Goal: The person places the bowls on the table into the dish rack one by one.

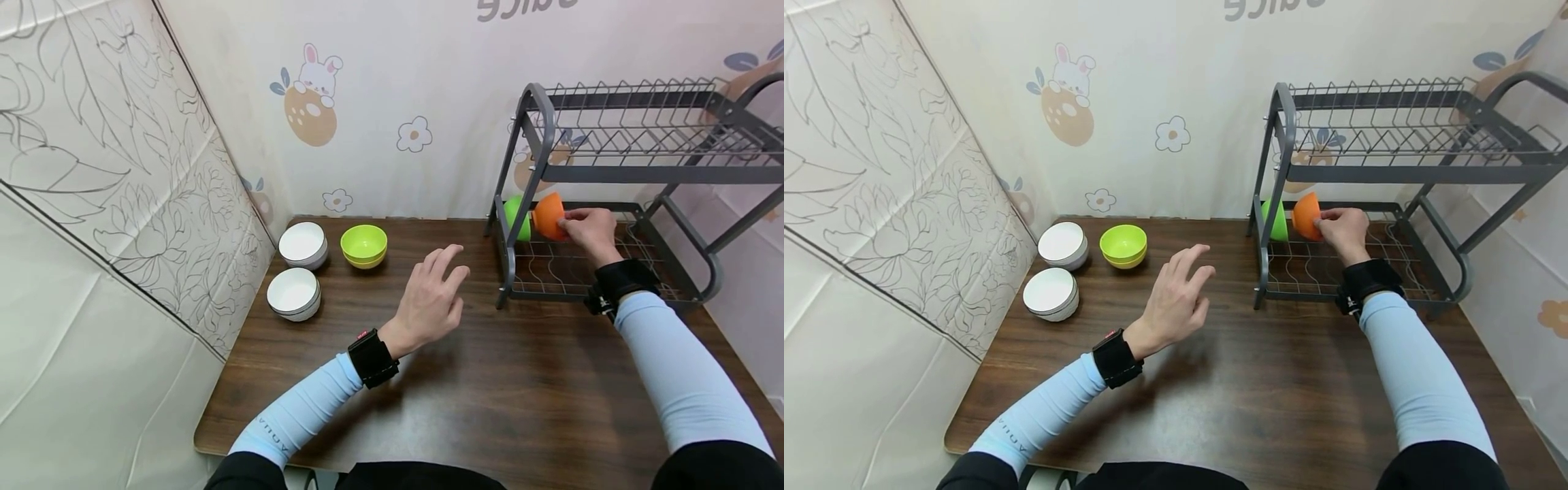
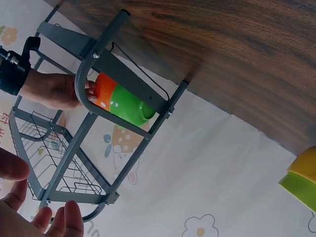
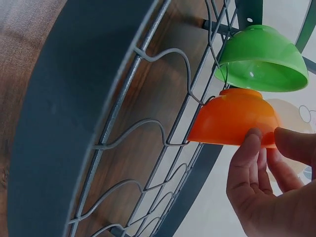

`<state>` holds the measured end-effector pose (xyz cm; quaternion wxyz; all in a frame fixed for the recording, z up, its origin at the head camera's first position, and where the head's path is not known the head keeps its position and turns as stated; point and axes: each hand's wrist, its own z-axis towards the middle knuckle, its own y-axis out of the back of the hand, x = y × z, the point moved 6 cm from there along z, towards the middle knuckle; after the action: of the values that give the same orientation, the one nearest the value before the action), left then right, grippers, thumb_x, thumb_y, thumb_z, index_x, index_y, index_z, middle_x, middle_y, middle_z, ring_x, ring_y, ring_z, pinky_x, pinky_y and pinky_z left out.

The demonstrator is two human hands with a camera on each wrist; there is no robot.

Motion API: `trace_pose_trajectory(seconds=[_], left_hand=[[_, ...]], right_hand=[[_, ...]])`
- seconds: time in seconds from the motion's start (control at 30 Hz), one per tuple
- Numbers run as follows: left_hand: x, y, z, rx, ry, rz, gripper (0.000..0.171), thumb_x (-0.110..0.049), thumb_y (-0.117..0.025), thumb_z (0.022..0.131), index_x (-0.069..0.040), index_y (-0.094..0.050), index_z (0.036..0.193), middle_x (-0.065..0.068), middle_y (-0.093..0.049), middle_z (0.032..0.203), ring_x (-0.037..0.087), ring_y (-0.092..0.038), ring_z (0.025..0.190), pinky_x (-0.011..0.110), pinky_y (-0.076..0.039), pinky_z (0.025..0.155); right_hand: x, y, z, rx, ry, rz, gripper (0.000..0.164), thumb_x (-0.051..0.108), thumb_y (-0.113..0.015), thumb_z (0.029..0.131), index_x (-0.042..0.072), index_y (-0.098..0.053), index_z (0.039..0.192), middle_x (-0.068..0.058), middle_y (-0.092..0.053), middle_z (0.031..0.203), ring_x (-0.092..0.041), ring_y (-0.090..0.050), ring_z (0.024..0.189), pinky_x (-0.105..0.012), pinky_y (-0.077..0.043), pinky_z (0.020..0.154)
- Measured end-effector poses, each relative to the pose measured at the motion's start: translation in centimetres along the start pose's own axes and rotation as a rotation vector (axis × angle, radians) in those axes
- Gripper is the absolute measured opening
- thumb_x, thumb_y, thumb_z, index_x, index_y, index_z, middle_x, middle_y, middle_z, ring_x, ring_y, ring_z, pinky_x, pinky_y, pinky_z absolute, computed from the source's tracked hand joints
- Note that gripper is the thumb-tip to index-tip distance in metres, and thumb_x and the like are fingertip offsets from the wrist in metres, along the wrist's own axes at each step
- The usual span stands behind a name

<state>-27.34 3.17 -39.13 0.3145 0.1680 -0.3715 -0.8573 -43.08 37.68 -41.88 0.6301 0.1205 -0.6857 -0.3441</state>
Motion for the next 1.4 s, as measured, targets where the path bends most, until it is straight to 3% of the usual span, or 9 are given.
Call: trace_pose_trajectory(seconds=[0.07,0.13,0.23,0.3,0.4,0.53,0.77,1.2,1.4], left_hand=[[0.0,0.0,0.0,0.001,0.000,0.002,0.035,-0.012,-0.066,0.086,-0.009,-0.069,0.121,0.016,-0.045,0.153,0.031,-0.045,0.135,0.037,-0.046,0.087],[0.0,0.1,0.1,0.003,0.002,0.003,0.035,-0.012,-0.067,0.086,-0.009,-0.069,0.121,0.016,-0.045,0.153,0.031,-0.045,0.134,0.036,-0.046,0.087],[0.1,0.1,0.1,0.008,0.004,0.002,0.035,-0.014,-0.067,0.086,-0.010,-0.069,0.121,0.016,-0.045,0.153,0.030,-0.045,0.134,0.036,-0.046,0.087],[0.1,0.1,0.1,0.009,0.006,0.003,0.034,-0.015,-0.067,0.087,-0.010,-0.069,0.121,0.016,-0.046,0.152,0.030,-0.045,0.134,0.036,-0.046,0.087],[0.1,0.1,0.0,0.008,0.004,0.002,0.033,-0.016,-0.065,0.088,-0.010,-0.070,0.121,0.015,-0.047,0.151,0.030,-0.046,0.134,0.037,-0.047,0.087],[0.1,0.0,-0.2,0.007,0.005,0.000,0.033,-0.014,-0.067,0.088,-0.010,-0.070,0.120,0.016,-0.049,0.149,0.030,-0.048,0.131,0.037,-0.048,0.085],[0.5,-0.2,-0.3,0.020,0.023,-0.017,0.028,-0.015,-0.062,0.093,-0.011,-0.070,0.119,0.011,-0.059,0.138,0.027,-0.053,0.125,0.036,-0.050,0.081],[1.5,-0.6,-1.0,0.050,0.072,-0.048,0.024,-0.015,-0.061,0.096,-0.009,-0.072,0.117,0.008,-0.065,0.125,0.025,-0.059,0.115,0.036,-0.054,0.080],[2.3,-0.8,-2.0,0.043,0.095,-0.079,0.016,-0.011,-0.064,0.095,-0.007,-0.071,0.108,0.006,-0.066,0.106,0.023,-0.061,0.098,0.033,-0.050,0.082]], right_hand=[[0.1,0.0,-0.2,-0.018,0.021,-0.025,0.046,0.021,-0.066,0.103,-0.009,-0.063,0.138,-0.032,-0.062,0.130,0.002,-0.060,0.066,-0.014,-0.050,0.057],[0.2,0.0,-0.3,-0.039,0.057,-0.068,0.048,0.022,-0.066,0.103,-0.009,-0.061,0.139,-0.032,-0.060,0.130,-0.011,-0.064,0.078,-0.016,-0.049,0.063],[0.6,-0.2,-0.7,-0.067,0.125,-0.133,0.052,0.020,-0.066,0.102,-0.010,-0.056,0.144,-0.036,-0.056,0.134,-0.038,-0.061,0.107,-0.039,-0.051,0.090],[0.7,-0.3,-1.1,-0.081,0.181,-0.164,0.056,0.019,-0.065,0.102,-0.010,-0.052,0.147,-0.039,-0.051,0.139,-0.053,-0.047,0.127,-0.057,-0.040,0.104],[1.0,-0.5,-2.1,-0.113,0.249,-0.177,0.059,0.017,-0.064,0.102,-0.010,-0.047,0.151,-0.040,-0.042,0.146,-0.057,-0.039,0.134,-0.067,-0.032,0.109],[1.4,-0.8,-3.9,-0.183,0.349,-0.170,0.051,0.016,-0.062,0.104,-0.008,-0.053,0.148,-0.036,-0.041,0.146,-0.054,-0.042,0.129,-0.065,-0.037,0.102],[2.4,-1.7,-7.0,-0.278,0.508,-0.126,0.024,0.008,-0.063,0.104,-0.010,-0.073,0.117,-0.028,-0.060,0.123,-0.044,-0.059,0.100,-0.046,-0.040,0.078],[2.8,-3.2,-11.7,-0.317,0.597,-0.020,0.016,0.003,-0.066,0.102,-0.007,-0.076,0.110,-0.022,-0.067,0.109,-0.031,-0.062,0.085,-0.025,-0.038,0.072],[2.9,-3.4,-13.7,-0.336,0.610,0.028,0.014,0.001,-0.068,0.100,-0.006,-0.077,0.109,-0.020,-0.068,0.105,-0.020,-0.058,0.082,-0.019,-0.037,0.073]])
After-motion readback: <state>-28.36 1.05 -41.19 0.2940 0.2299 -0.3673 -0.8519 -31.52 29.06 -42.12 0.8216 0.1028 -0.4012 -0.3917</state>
